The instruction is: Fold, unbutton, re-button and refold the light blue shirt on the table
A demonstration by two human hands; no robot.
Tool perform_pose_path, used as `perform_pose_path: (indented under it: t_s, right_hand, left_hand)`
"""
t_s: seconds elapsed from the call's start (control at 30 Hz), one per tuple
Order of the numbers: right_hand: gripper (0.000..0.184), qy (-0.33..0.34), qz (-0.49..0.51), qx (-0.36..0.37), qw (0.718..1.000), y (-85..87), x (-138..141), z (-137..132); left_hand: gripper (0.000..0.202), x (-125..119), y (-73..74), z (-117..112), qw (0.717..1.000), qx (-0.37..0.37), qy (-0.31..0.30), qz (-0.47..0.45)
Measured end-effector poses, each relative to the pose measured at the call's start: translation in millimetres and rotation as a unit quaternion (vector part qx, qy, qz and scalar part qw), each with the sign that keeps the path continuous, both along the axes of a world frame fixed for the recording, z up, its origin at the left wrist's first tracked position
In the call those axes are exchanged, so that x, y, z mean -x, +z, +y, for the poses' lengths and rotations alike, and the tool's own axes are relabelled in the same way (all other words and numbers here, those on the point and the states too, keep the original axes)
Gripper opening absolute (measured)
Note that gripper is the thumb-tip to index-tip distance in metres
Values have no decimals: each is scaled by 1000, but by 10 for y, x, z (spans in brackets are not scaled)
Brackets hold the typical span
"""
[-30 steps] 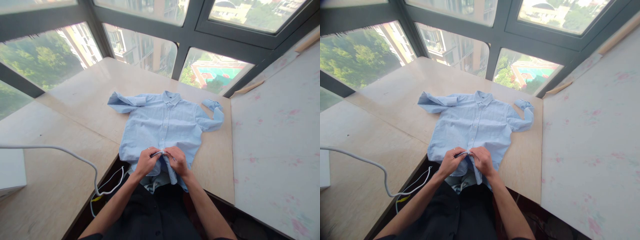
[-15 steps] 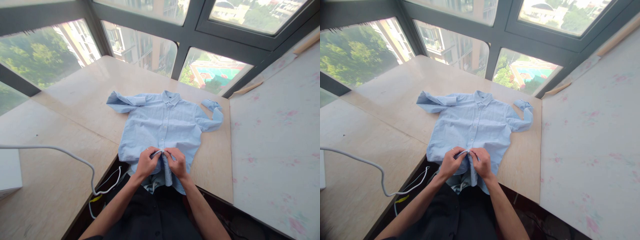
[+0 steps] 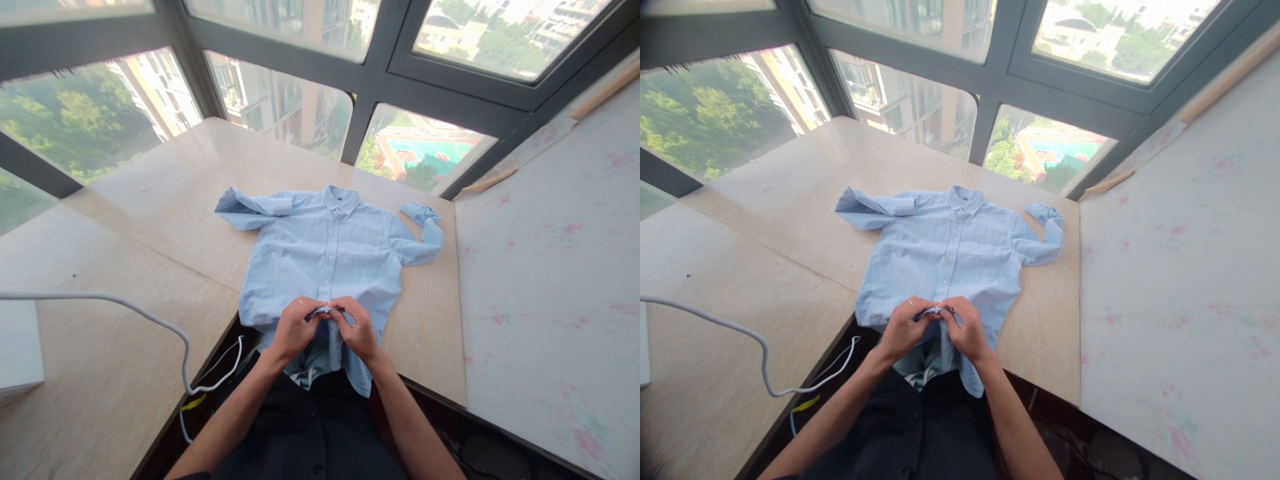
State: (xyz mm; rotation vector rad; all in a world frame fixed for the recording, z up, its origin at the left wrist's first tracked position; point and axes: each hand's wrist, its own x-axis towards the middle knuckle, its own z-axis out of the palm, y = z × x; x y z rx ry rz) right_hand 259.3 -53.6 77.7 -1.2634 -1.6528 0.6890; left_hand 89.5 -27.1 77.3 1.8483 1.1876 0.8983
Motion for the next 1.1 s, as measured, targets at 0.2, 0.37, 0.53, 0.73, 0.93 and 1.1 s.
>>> perform_pose_path:
  t_s: [0.2, 0.37, 0.53, 0.73, 0.93, 1.1]
  right_hand:
    - [24, 47, 14, 8, 999, 11, 1, -14]
    - [28, 95, 39, 14, 995, 19, -67, -20]
    - [21, 73, 51, 24, 996, 32, -88, -13]
    - [19, 91, 82, 70, 990, 36, -109, 5]
    - [20, 111, 123, 137, 977, -8, -146, 20]
    - [18, 107, 113, 158, 975, -10, -144, -14]
  left_hand:
    - [15, 35, 33, -3, 999, -30, 3, 16]
    - [14, 42, 45, 11, 995, -60, -18, 82]
    - [14, 34, 25, -6, 990, -74, -37, 115]
    - [12, 58, 5, -47, 997, -44, -24, 54]
    - [11, 60, 17, -74, 1000, 1, -8, 9]
    - [10, 96, -21, -49, 997, 69, -45, -13]
